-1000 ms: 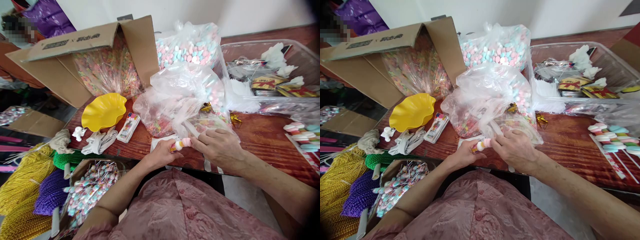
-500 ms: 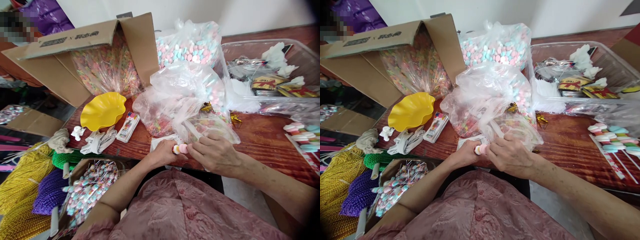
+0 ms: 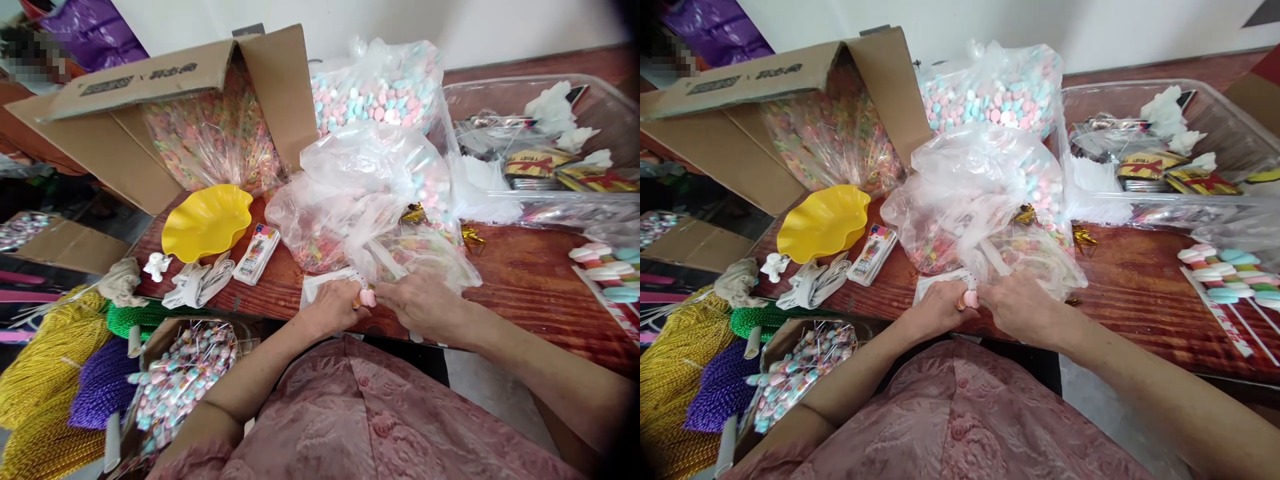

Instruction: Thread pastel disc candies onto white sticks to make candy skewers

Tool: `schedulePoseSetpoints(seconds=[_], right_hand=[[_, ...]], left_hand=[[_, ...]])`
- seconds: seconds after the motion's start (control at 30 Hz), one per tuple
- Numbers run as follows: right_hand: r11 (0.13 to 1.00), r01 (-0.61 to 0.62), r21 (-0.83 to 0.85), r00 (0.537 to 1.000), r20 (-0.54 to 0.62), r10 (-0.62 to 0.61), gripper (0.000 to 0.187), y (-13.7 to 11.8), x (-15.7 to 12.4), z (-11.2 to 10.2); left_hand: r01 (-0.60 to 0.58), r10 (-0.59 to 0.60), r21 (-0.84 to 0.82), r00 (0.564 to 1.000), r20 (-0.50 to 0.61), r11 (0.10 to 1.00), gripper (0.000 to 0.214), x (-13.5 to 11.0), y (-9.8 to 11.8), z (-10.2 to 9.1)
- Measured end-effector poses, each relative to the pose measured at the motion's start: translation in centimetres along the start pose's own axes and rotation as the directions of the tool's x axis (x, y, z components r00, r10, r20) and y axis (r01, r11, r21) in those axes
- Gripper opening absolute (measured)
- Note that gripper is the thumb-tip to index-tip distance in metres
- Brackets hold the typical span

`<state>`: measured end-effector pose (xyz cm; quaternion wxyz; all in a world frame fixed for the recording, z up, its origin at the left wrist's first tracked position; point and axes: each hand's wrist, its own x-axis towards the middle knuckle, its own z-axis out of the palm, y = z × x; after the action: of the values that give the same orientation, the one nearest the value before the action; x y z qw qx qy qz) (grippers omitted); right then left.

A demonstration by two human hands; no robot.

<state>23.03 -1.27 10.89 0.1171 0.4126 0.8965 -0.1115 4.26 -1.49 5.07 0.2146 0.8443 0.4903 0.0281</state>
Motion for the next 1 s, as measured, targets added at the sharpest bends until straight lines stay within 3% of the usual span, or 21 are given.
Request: schedulePoseSetpoints(seconds=[0.2, 0.27, 0.33, 0.37, 0.47, 0.63, 0.8, 1.0], right_hand=[[0.996, 0.065, 0.055, 0.993, -0.102, -0.059, 0.019, -1.6, 1.1, 3.1], [0.992, 0.119, 0.047, 0.975, -0.195, -0.107, 0.015, -0.9, 1.2, 4.0], [0.982, 0.187, 0.017, 0.926, -0.337, -0.17, 0.02, 0.4, 0.8, 4.4], [0.976, 0.216, -0.004, 0.889, -0.413, -0.198, 0.023, 1.0, 0.6, 4.4], [0.97, 0.234, -0.06, 0.811, -0.538, -0.229, 0.028, 2.3, -0.1, 3.9], [0.967, 0.243, -0.077, 0.852, -0.46, -0.251, 0.027, 1.0, -0.1, 3.2], [0.965, 0.252, -0.069, 0.85, -0.461, -0.255, 0.022, -0.8, 0.3, 3.5], [0.987, 0.121, 0.109, 0.909, -0.412, -0.066, 0.02, -0.4, -0.4, 4.6]], left_hand=[[-0.043, 0.05, -0.143, 0.998, 0.046, 0.989, 0.018, 0.2, 0.1, 0.5], [-0.102, 0.105, -0.22, 0.994, 0.001, 0.97, 0.041, -0.1, -0.4, 0.1], [-0.147, 0.143, -0.254, 0.989, -0.034, 0.956, 0.067, -0.5, -1.1, -0.7], [-0.142, 0.141, -0.25, 0.99, -0.021, 0.958, 0.068, -0.7, -1.4, -1.1], [-0.04, 0.063, -0.262, 0.995, 0.081, 0.964, 0.031, -1.2, -1.9, -1.9], [0.014, -0.003, -0.3, 0.999, 0.038, 0.954, 0.017, -1.0, -0.7, -1.4], [0.005, -0.01, -0.244, 1.0, -0.021, 0.97, 0.017, -0.9, -0.2, -0.4], [0.147, -0.166, -0.173, 0.981, -0.102, 0.974, 0.018, -1.9, -1.2, -0.4]])
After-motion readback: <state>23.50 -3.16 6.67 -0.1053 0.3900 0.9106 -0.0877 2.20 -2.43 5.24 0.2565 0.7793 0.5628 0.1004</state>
